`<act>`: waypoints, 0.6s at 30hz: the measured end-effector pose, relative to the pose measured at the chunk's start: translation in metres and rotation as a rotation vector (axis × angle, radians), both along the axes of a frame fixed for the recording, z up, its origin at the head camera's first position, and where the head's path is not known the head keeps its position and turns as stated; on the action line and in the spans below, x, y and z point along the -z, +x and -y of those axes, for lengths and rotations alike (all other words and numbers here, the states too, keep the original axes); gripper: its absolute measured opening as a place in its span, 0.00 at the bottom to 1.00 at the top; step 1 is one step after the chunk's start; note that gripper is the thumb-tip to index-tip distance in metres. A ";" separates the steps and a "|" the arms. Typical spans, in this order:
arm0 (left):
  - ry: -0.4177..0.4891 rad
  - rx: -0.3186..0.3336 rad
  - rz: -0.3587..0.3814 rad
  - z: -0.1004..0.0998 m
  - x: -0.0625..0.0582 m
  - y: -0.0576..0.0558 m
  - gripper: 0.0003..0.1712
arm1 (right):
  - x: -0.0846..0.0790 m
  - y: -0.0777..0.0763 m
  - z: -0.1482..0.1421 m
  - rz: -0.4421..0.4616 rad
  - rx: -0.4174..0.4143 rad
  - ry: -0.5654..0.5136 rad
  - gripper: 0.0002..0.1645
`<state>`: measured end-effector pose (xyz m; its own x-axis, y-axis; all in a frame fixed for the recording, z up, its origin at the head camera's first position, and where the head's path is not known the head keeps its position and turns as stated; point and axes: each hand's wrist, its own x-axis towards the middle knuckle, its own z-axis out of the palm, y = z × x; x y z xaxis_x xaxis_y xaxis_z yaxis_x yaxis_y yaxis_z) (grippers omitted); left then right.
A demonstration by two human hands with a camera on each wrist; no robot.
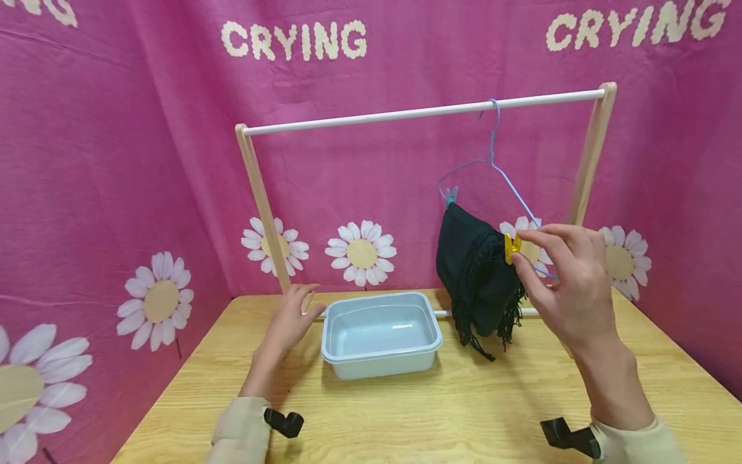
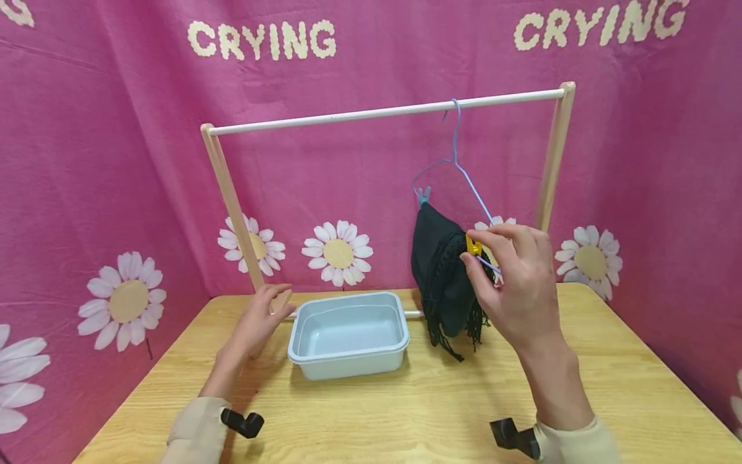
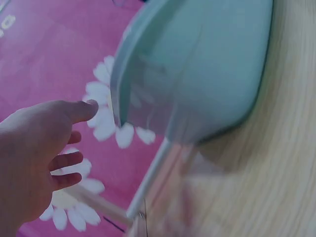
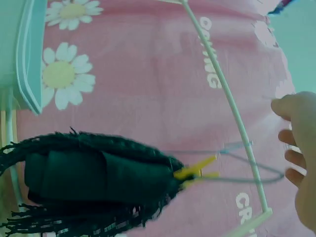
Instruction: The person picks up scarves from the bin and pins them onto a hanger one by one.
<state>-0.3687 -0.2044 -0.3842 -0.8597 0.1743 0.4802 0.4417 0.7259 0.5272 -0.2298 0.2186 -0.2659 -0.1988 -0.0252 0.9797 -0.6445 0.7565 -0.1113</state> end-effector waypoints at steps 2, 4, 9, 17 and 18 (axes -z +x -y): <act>-0.018 0.013 -0.009 -0.006 -0.005 0.004 0.29 | 0.001 0.001 0.003 0.003 0.020 0.051 0.24; -0.019 0.024 -0.019 -0.010 -0.009 0.007 0.29 | 0.000 0.002 0.005 0.024 0.038 0.062 0.19; -0.005 0.036 -0.009 -0.016 -0.015 0.009 0.28 | -0.001 0.003 -0.001 0.107 0.123 -0.005 0.16; -0.020 0.028 0.000 -0.018 -0.019 0.007 0.29 | -0.004 0.000 -0.021 0.138 0.229 -0.133 0.12; -0.021 0.026 -0.002 -0.019 -0.019 0.008 0.29 | -0.005 0.001 -0.020 0.142 0.223 -0.135 0.12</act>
